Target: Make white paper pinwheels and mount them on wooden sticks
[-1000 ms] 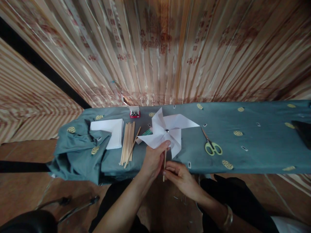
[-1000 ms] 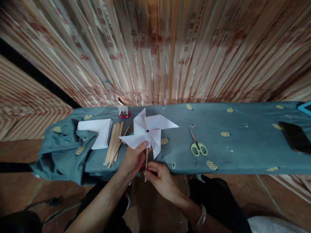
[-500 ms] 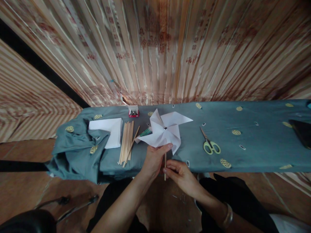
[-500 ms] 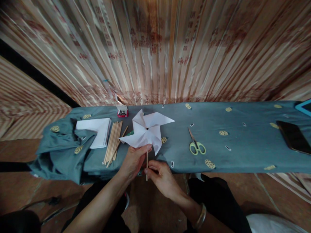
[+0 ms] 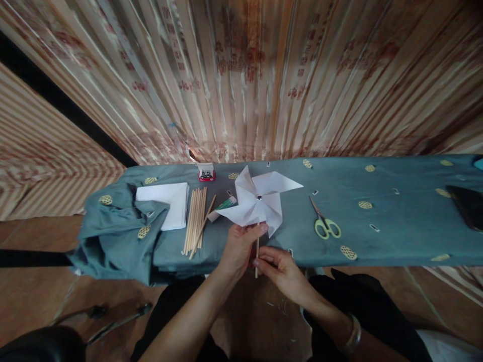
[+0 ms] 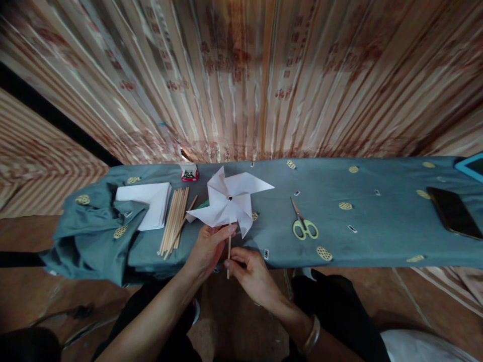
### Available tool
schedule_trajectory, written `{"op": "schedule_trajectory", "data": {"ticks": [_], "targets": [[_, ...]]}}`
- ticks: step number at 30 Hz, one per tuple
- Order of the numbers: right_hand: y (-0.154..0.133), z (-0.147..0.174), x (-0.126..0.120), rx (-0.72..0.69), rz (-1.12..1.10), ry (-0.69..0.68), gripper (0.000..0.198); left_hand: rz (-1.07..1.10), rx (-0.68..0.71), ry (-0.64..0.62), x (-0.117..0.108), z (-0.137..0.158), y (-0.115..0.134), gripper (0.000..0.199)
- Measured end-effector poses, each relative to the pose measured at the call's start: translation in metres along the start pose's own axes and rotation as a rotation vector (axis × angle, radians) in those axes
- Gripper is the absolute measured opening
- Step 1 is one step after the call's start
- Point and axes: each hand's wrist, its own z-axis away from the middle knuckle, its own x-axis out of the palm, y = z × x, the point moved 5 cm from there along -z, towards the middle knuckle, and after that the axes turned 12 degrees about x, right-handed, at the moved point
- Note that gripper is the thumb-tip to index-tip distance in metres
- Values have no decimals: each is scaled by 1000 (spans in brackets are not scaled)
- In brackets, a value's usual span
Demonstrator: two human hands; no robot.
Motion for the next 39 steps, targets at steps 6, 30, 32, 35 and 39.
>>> {"op": "schedule_trajectory", "data": {"ticks": [6,30,32,35,39], "targets": [[1,-3,-9,-20,-6,26,21,-77,-94,-9,-9,4,-13,35],[-12,11,-34,-47,88,73,15,-299,-207,-33,-15,13,-30,39],[-12,11,-35,-51,97,83,15,-307,-212,-30,-13,13,-31,39],[-9,10,-35,-48,93,80,16,-318,-219,-29,-13,14,-32,39],[-7,11,-36,-65,105,92,19,-319,-196,-42,-14,12,-32,35]]}}
